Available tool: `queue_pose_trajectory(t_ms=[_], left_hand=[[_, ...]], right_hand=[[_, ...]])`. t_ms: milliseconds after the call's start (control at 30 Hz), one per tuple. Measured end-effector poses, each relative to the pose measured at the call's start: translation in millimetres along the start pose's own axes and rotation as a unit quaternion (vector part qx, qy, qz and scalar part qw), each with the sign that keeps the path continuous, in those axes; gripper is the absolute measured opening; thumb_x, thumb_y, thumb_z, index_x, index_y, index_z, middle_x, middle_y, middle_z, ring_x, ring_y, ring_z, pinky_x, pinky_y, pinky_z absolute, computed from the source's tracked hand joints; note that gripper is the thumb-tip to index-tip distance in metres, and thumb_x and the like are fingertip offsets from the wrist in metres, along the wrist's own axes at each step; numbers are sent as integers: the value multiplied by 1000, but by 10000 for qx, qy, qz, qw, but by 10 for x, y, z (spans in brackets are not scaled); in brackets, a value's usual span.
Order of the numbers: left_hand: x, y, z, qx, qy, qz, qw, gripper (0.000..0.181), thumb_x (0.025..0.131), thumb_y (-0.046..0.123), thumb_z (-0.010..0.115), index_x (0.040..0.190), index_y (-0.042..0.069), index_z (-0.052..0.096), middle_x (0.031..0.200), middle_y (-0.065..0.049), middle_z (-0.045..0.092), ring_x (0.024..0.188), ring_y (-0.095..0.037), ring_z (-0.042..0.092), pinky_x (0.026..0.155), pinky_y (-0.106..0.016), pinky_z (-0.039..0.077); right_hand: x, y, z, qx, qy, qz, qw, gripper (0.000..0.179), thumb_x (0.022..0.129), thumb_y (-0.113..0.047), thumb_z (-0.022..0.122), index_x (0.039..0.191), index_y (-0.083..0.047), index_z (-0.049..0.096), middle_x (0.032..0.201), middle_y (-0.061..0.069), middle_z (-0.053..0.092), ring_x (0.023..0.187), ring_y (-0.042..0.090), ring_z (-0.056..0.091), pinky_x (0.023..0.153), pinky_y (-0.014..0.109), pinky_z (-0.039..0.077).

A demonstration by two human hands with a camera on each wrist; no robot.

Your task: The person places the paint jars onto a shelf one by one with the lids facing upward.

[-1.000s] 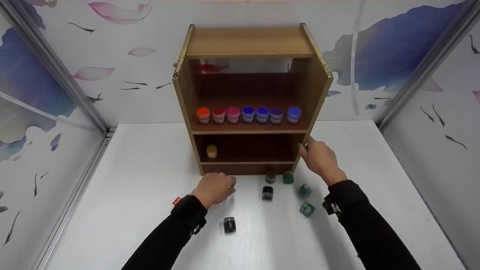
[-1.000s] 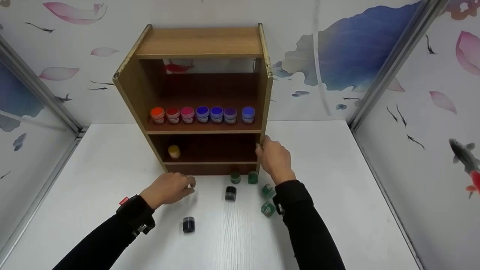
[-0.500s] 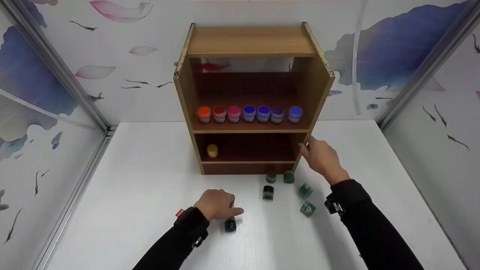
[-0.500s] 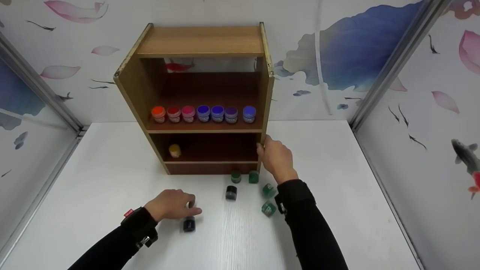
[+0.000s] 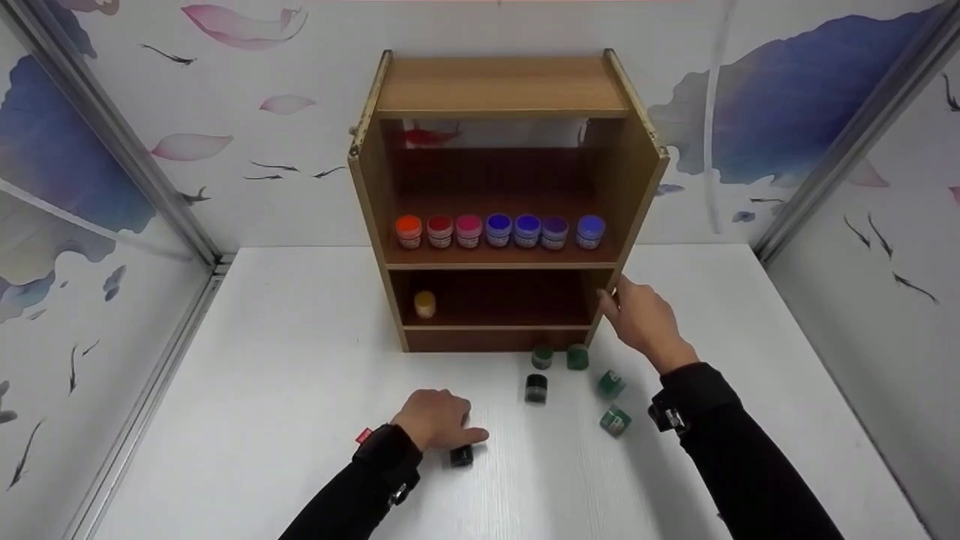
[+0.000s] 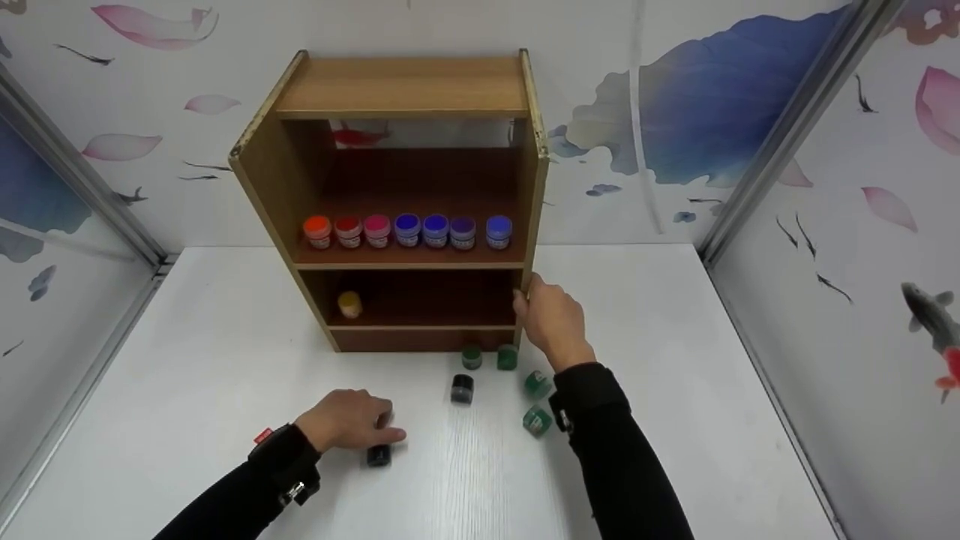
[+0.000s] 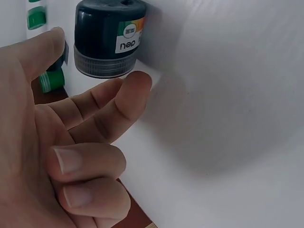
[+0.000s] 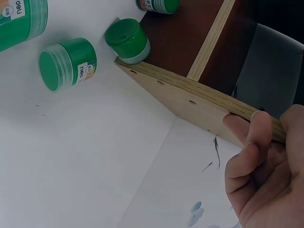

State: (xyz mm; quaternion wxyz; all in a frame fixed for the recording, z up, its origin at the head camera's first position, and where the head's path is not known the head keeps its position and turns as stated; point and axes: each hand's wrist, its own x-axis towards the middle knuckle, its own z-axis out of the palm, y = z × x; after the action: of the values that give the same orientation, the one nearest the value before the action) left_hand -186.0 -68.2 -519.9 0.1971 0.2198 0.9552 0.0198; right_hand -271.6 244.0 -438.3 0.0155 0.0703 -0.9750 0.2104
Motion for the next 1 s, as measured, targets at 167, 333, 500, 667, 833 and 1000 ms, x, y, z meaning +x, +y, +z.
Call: queue_pose_trajectory(t_ms=[167,333,500,667,833,1000], left_hand=[[-11,9,18,-54,20,47,10000,47,86,62,57,73,16,57,70,2,59,68,-15,55,67,-34,49],[-25,15,9,-138,-1,77,9999,44,86,57,61,70,16,54,67,3,56,65,-14,52,66,-33,48],[-25,11,6,-253,-44,89,9996,42,86,55,61,71,17,54,67,3,57,66,-14,53,68,-33,48],[-13,-5,14,-505,-79,147,9986,41,86,54,62,71,16,56,66,5,55,66,-12,50,67,-31,46],[-10,-25,12,-781,-41,289,9965,38,88,52,61,72,17,59,67,8,52,66,-10,46,65,-28,42],[-9,-51,10,-1082,-3,455,9931,37,92,52,56,78,19,67,75,10,60,73,-10,52,72,-29,45]], right_hand=[[-7,4,6,22,51,-28,10000,45,103,-28,43,135,2,49,97,21,70,77,27,65,64,42,50],[-15,8,12,-50,151,-83,9998,42,102,-27,43,130,3,51,94,22,71,76,29,67,64,45,50],[-11,2,14,-78,142,-69,9998,44,102,-29,42,132,2,50,97,22,71,78,29,67,65,45,50],[-4,-3,15,-90,106,-13,9999,45,102,-29,42,133,2,50,97,21,71,76,27,65,63,43,49],[8,-1,14,-92,43,73,9999,46,102,-29,41,136,1,48,100,21,70,76,26,64,63,41,48],[9,-3,18,-39,-14,142,9999,46,102,-29,41,137,1,47,106,22,70,82,28,65,67,43,49]])
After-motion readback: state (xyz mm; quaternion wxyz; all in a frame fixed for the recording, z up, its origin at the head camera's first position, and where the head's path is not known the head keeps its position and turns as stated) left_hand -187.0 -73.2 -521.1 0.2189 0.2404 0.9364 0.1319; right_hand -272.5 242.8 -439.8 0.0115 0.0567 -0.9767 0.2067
